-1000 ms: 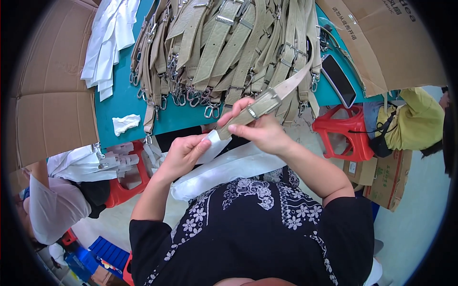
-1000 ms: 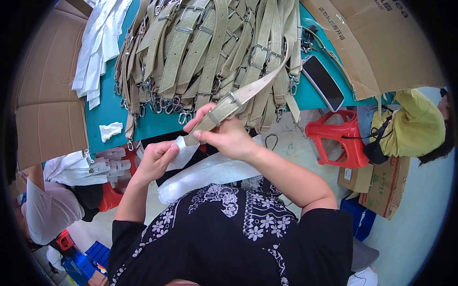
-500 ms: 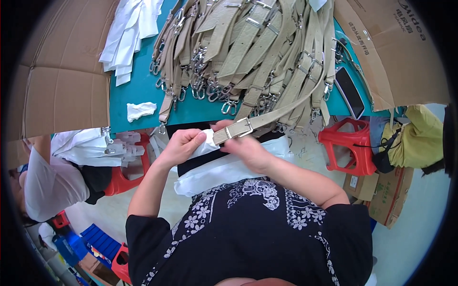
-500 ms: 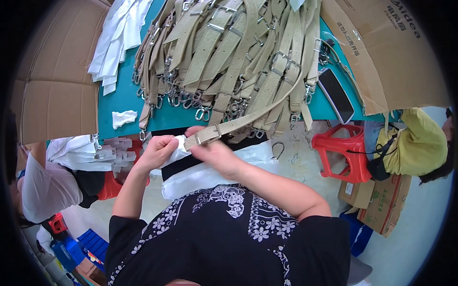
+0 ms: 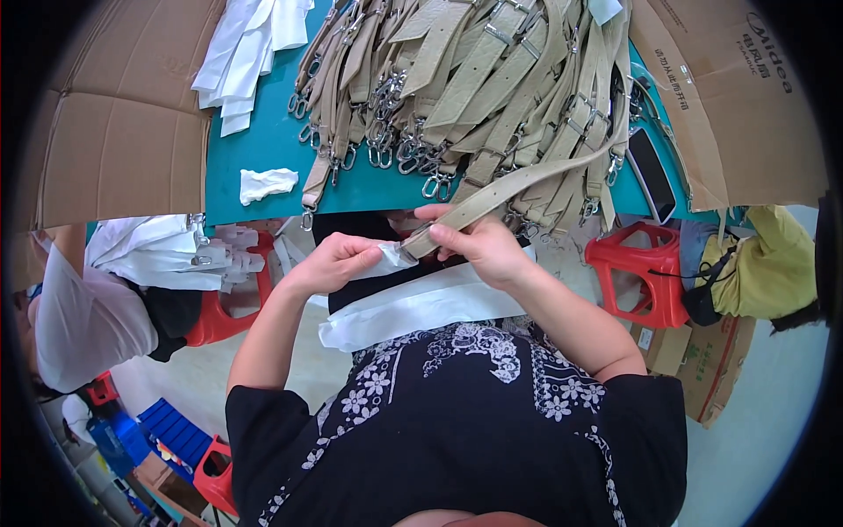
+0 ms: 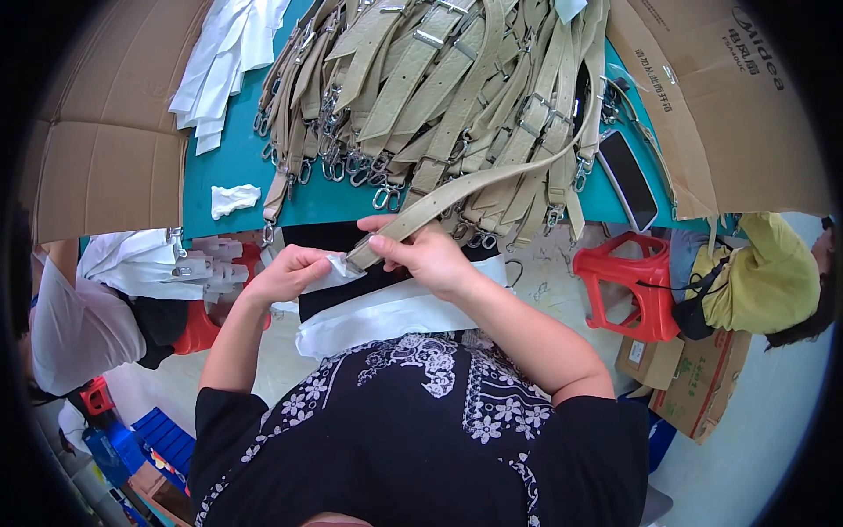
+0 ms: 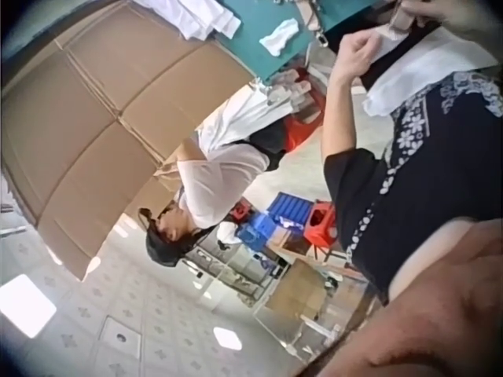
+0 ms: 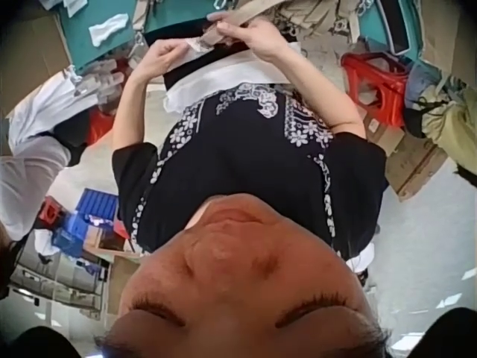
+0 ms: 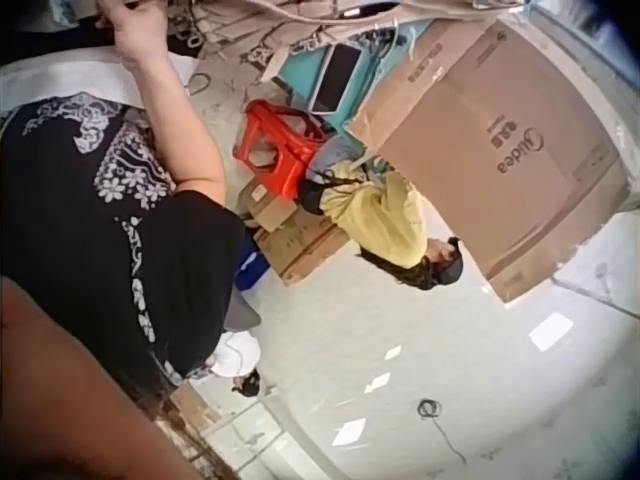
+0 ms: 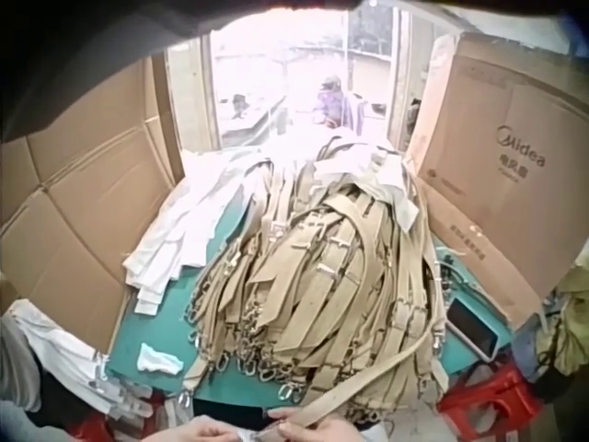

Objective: The person is wrapping individual webbing belts in white tissue paper and organizing them on a workbench.

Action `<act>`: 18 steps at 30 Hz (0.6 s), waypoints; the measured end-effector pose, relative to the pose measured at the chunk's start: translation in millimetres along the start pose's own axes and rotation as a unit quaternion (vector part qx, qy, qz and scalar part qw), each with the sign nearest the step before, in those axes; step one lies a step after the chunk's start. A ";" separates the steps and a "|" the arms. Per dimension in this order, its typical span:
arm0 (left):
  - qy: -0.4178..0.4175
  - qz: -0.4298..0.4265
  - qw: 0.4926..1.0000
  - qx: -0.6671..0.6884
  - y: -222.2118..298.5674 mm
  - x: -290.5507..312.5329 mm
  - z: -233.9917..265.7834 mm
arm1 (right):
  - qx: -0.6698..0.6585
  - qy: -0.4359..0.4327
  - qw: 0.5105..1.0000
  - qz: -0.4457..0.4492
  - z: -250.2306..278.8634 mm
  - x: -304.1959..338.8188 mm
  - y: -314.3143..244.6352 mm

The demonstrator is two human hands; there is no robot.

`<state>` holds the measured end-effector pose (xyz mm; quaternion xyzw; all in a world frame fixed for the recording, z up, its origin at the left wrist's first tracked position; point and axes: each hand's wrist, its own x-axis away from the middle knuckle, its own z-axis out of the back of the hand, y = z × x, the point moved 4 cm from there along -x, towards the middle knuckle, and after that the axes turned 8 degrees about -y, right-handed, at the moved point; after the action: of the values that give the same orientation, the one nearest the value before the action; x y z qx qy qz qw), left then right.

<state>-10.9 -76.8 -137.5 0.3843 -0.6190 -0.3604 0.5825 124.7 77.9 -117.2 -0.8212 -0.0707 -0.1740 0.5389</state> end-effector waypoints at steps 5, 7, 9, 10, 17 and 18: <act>-0.020 -0.058 0.997 -0.040 1.5 0.4 -0.5 | 0.090 -0.047 0.993 0.062 14.2 -6.8 -15.1; -0.023 -0.085 0.994 -0.061 10.9 -1.8 -4.4 | 0.120 -0.042 0.989 0.071 16.1 -7.2 -16.6; -0.023 -0.094 0.993 -0.067 18.6 -4.9 -7.0 | 0.173 -0.121 0.972 0.100 8.3 -5.6 -21.4; -0.021 -0.102 0.992 -0.074 21.0 -6.3 -7.9 | 0.206 -0.119 0.963 0.122 5.5 -5.1 -22.7; 0.048 -0.125 0.985 -0.108 13.2 -13.9 -7.9 | 0.088 0.043 0.992 0.079 -10.0 -10.1 1.9; 0.051 -0.111 0.989 -0.082 13.4 -13.7 -8.6 | 0.128 0.053 0.984 0.116 -15.8 -11.3 1.9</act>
<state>-2.8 -58.5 -131.1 0.4191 -0.5100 -0.4522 0.5998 111.5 63.5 -117.2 -0.7377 0.0320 -0.1426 0.6591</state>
